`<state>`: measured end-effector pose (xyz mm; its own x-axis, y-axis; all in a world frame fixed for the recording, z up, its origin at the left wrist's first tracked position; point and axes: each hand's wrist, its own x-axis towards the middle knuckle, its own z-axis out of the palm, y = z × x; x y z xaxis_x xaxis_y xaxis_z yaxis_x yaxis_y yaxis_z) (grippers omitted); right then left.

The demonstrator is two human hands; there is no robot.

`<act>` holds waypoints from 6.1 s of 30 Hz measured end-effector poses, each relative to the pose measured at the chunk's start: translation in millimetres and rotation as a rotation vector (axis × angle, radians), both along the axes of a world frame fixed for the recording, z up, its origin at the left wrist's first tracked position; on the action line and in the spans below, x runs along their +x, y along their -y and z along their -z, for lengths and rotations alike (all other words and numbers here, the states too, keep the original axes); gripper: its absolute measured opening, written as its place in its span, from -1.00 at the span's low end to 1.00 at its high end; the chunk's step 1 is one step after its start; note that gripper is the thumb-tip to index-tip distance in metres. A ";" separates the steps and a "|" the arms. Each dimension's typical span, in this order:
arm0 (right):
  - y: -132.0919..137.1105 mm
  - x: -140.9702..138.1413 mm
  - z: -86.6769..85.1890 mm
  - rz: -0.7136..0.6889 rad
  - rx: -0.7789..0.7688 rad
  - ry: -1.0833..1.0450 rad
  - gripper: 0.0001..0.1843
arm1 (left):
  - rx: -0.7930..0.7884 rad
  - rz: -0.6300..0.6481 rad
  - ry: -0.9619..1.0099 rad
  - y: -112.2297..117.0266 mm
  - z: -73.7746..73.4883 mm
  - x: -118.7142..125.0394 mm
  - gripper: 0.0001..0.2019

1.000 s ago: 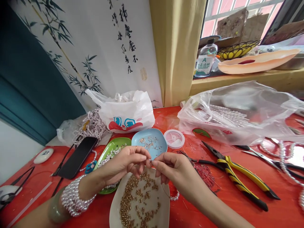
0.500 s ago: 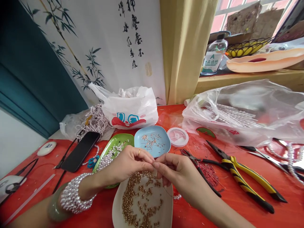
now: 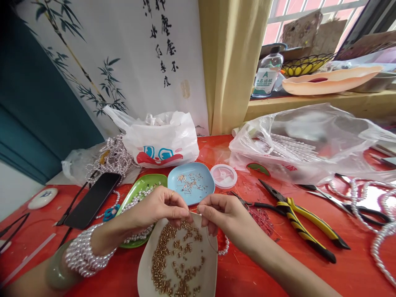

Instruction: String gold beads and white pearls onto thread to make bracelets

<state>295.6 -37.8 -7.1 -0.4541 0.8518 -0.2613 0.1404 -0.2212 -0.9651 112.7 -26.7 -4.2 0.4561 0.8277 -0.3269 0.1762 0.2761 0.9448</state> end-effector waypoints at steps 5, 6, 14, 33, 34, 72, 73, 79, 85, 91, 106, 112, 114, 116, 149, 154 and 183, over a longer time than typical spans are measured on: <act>-1.2 1.0 2.2 0.022 -0.010 0.010 -0.71 | 0.016 0.028 -0.019 -4.1 3.6 -4.9 -0.86; -1.4 1.5 2.6 0.024 -0.016 0.013 -0.71 | 0.018 0.030 -0.018 -5.0 4.6 -6.0 -0.86; -5.1 6.3 -0.4 0.013 -0.007 0.037 -0.70 | 0.037 -0.011 -0.077 -9.9 0.8 -11.6 -0.88; 2.6 -1.3 7.2 -0.091 0.030 0.138 -0.69 | 0.049 0.043 -0.019 -1.7 -11.2 -10.8 -0.89; 1.9 -1.7 5.5 -0.065 0.033 0.134 -0.68 | 0.109 0.023 -0.057 -6.2 -13.8 -16.9 -0.89; 2.4 16.6 -35.4 0.087 0.371 0.031 -0.79 | 0.103 0.082 0.144 -9.7 -20.3 30.2 -0.76; 3.6 18.5 -38.4 0.106 0.397 0.048 -0.79 | 0.093 0.128 0.193 -9.2 -18.3 32.9 -0.75; 10.6 29.4 -56.3 0.207 0.486 0.038 -0.79 | 0.134 0.316 0.407 -3.3 -15.3 47.2 -0.76; 12.1 40.1 -70.2 0.273 0.455 -0.158 -0.82 | 0.171 0.289 0.319 2.2 -17.8 54.8 -0.74; 13.2 47.6 -75.3 0.328 0.500 -0.249 -0.84 | 0.087 0.263 0.358 7.9 -18.4 61.8 -0.69; 16.5 57.5 -88.5 0.436 0.519 -0.241 -0.90 | 0.472 -0.162 -0.195 -24.4 -22.7 -33.2 -0.78; 10.8 46.0 -71.0 0.334 0.428 -0.150 -0.84 | 0.555 -0.148 -0.399 -34.9 -2.5 -57.9 -0.76; 10.1 41.5 -67.7 0.296 0.390 -0.085 -0.80 | 0.571 -0.150 -0.439 -37.9 0.3 -58.2 -0.77; 9.2 37.3 -65.2 0.265 0.367 -0.019 -0.75 | 0.599 -0.146 -0.496 -40.0 0.1 -57.5 -0.79; -16.0 33.3 -36.6 0.030 0.309 0.165 -0.57 | 0.746 0.113 -0.947 -54.4 8.3 -92.2 -0.82; -17.3 37.0 -30.4 0.009 0.319 0.174 -0.61 | 0.700 0.135 -0.904 -53.3 7.1 -90.3 -0.91; -7.1 29.7 -34.5 -0.002 0.254 0.138 -0.65 | 0.457 -0.253 -0.104 -52.4 -6.5 -43.4 -0.87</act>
<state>325.3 -30.6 27.4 -0.4306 0.8971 -0.0995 0.2745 0.0251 -0.9613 69.2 25.7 2.3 0.2079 0.9763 0.0604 0.2565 -0.1140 0.9598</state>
